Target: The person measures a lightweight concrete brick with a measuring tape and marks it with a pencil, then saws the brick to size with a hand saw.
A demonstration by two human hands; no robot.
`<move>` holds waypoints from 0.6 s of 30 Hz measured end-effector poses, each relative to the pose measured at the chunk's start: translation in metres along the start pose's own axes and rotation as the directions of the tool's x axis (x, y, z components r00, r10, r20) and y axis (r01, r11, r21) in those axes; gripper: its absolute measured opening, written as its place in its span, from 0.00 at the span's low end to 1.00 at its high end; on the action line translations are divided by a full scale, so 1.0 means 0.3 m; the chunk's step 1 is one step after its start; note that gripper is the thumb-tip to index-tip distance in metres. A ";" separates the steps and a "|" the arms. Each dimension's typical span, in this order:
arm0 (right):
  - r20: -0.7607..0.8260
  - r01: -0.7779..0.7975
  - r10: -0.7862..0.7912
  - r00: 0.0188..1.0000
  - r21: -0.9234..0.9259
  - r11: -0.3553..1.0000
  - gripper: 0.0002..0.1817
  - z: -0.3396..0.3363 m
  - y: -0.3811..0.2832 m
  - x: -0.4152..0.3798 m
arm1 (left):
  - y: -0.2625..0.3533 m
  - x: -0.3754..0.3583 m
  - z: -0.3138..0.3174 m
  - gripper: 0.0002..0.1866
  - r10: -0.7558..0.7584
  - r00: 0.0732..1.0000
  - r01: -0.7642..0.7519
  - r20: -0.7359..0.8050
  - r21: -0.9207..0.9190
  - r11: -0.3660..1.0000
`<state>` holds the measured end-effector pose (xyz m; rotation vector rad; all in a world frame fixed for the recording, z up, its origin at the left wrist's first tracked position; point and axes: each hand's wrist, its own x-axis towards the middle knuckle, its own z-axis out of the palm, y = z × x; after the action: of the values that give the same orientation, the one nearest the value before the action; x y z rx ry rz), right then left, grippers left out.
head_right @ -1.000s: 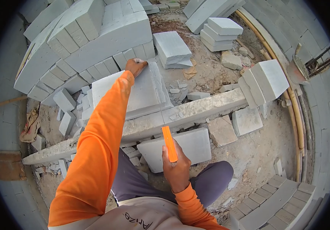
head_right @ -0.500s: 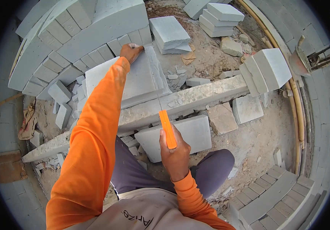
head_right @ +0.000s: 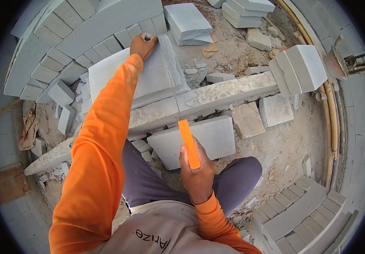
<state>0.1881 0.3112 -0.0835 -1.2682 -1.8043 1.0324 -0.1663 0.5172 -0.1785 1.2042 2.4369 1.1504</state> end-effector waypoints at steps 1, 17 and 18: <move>-0.007 0.021 -0.021 1.000 -0.032 0.999 0.16 -0.002 0.001 -0.011 | -0.006 -0.006 0.013 0.18 0.041 0.998 -0.038 -0.043 0.062 0.997; 0.020 -0.062 0.062 0.998 0.011 0.998 0.16 0.046 0.003 0.040 | 0.000 -0.048 0.055 0.23 0.255 0.963 -0.185 -0.092 0.465 0.865; 0.001 -0.038 0.038 0.999 0.001 0.999 0.16 0.035 0.020 0.015 | -0.002 -0.051 0.056 0.23 0.260 0.961 -0.188 -0.090 0.472 0.861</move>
<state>0.1801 0.3144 -0.0932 -1.3059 -1.7861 1.0545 -0.1489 0.5150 -0.1929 1.6237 2.8522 0.7480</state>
